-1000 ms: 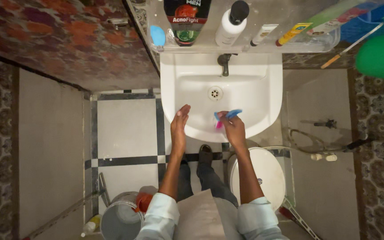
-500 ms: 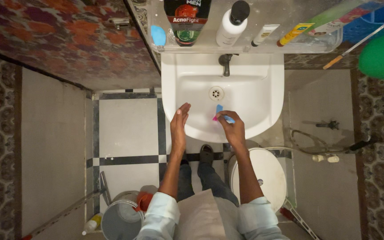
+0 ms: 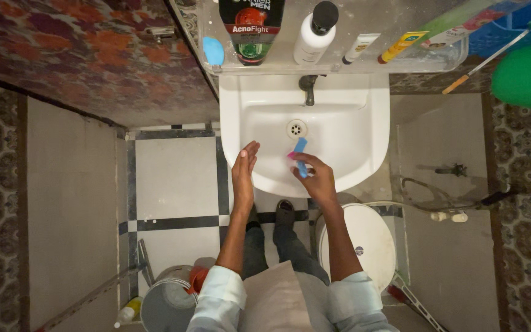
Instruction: The person uses a blue scrub brush to clean the inside of a white bathroom sink. They scrub the basin and the drain area repeatedly with the brush held in the right hand while the left hand rests on the sink edge.
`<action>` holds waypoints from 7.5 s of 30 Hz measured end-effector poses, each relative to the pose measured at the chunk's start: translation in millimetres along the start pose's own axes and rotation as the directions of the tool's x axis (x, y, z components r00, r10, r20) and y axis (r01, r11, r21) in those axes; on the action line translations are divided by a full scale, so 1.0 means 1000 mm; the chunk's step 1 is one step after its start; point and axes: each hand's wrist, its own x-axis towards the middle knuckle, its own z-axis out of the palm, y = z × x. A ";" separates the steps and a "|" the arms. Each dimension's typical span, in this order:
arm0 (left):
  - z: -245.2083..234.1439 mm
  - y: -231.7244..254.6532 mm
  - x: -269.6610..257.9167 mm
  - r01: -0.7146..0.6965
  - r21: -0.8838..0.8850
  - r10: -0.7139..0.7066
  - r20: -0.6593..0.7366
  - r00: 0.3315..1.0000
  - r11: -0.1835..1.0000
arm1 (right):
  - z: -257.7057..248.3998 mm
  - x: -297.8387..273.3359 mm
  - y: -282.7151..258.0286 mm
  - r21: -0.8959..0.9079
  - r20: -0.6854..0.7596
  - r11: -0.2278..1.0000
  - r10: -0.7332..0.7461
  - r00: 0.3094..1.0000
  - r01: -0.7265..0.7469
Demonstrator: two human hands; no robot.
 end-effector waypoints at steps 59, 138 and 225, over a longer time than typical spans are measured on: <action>-0.009 0.035 0.018 -0.440 0.739 0.379 0.266 0.886 0.510 | 0.007 0.016 0.054 -0.452 -0.282 0.861 0.111 0.953 -0.235; -0.005 0.004 0.078 -0.386 0.922 0.326 0.369 0.870 -0.013 | -0.056 0.047 0.065 -0.487 0.147 0.849 -0.152 0.977 0.205; 0.009 0.018 0.078 -0.312 0.950 0.316 0.302 0.899 -0.020 | -0.055 0.042 0.060 -0.566 -0.211 0.803 -0.359 0.909 0.185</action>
